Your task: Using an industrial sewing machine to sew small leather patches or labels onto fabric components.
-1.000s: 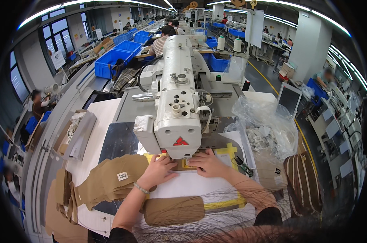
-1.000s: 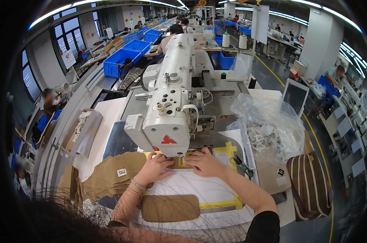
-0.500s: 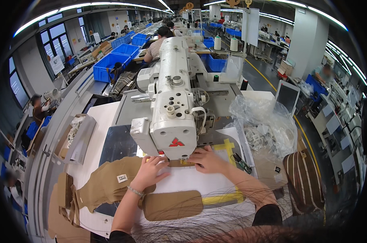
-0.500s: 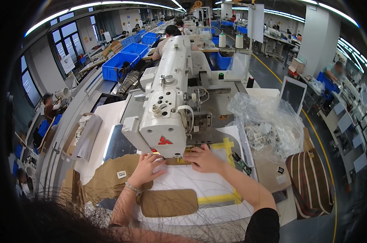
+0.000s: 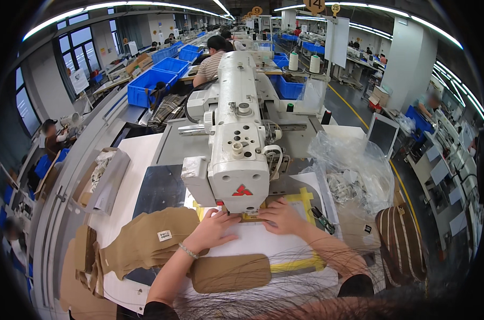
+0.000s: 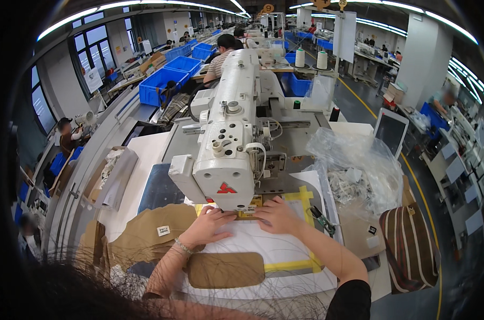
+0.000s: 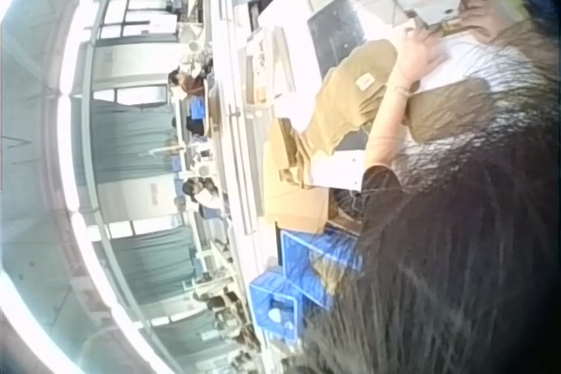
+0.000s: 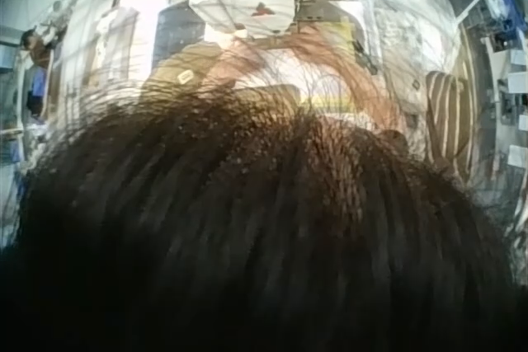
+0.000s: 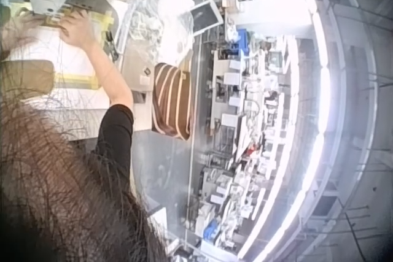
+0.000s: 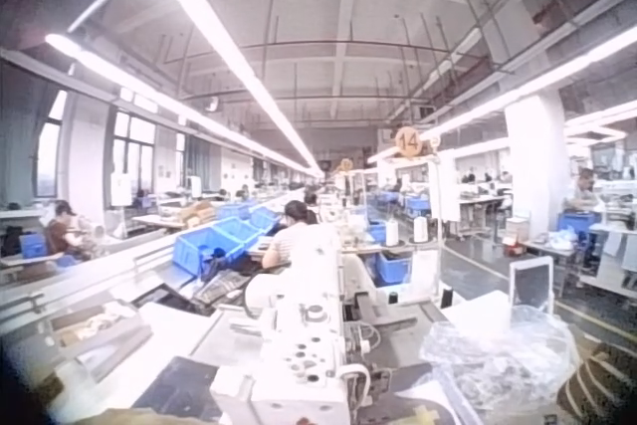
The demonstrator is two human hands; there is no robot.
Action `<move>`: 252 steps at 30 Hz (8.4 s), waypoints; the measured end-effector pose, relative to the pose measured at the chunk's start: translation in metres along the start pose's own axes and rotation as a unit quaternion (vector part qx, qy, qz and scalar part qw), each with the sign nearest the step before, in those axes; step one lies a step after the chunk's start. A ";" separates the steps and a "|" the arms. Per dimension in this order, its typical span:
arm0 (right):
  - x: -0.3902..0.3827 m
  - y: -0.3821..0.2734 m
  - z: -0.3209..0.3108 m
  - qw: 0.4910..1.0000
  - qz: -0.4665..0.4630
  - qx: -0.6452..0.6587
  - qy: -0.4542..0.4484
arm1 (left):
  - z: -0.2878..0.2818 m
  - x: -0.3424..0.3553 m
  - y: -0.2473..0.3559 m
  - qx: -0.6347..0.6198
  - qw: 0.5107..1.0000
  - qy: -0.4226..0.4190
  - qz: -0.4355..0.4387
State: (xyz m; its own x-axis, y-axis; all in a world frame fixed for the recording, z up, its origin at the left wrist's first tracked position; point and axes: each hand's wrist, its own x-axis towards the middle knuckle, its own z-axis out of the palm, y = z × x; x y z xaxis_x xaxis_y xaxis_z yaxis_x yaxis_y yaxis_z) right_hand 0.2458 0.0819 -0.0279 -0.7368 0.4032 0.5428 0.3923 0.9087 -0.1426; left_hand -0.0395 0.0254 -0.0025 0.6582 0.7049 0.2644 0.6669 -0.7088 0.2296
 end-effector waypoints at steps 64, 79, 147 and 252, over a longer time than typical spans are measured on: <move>0.014 -0.005 0.006 0.990 0.041 0.064 0.121 | 0.023 0.020 -0.019 -0.044 0.998 -0.026 -0.042; -0.010 0.009 -0.029 0.974 0.185 -0.075 -0.103 | 0.007 -0.007 -0.030 -0.056 0.975 0.046 -0.211; 0.049 -0.088 -0.004 0.986 0.137 -0.092 -0.035 | -0.045 -0.152 0.041 -0.366 0.812 0.301 -0.342; -0.020 -0.046 -0.019 0.986 0.153 -0.009 -0.062 | 0.035 0.009 0.018 0.005 0.997 0.012 0.081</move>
State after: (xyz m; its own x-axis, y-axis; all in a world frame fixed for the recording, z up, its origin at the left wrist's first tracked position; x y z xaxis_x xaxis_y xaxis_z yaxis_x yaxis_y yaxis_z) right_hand 0.2528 0.0306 -0.0166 -0.6433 0.6697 0.3709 0.6158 0.7405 -0.2691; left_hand -0.0092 0.0198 -0.0283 0.7485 0.5810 0.3197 0.5568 -0.8124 0.1729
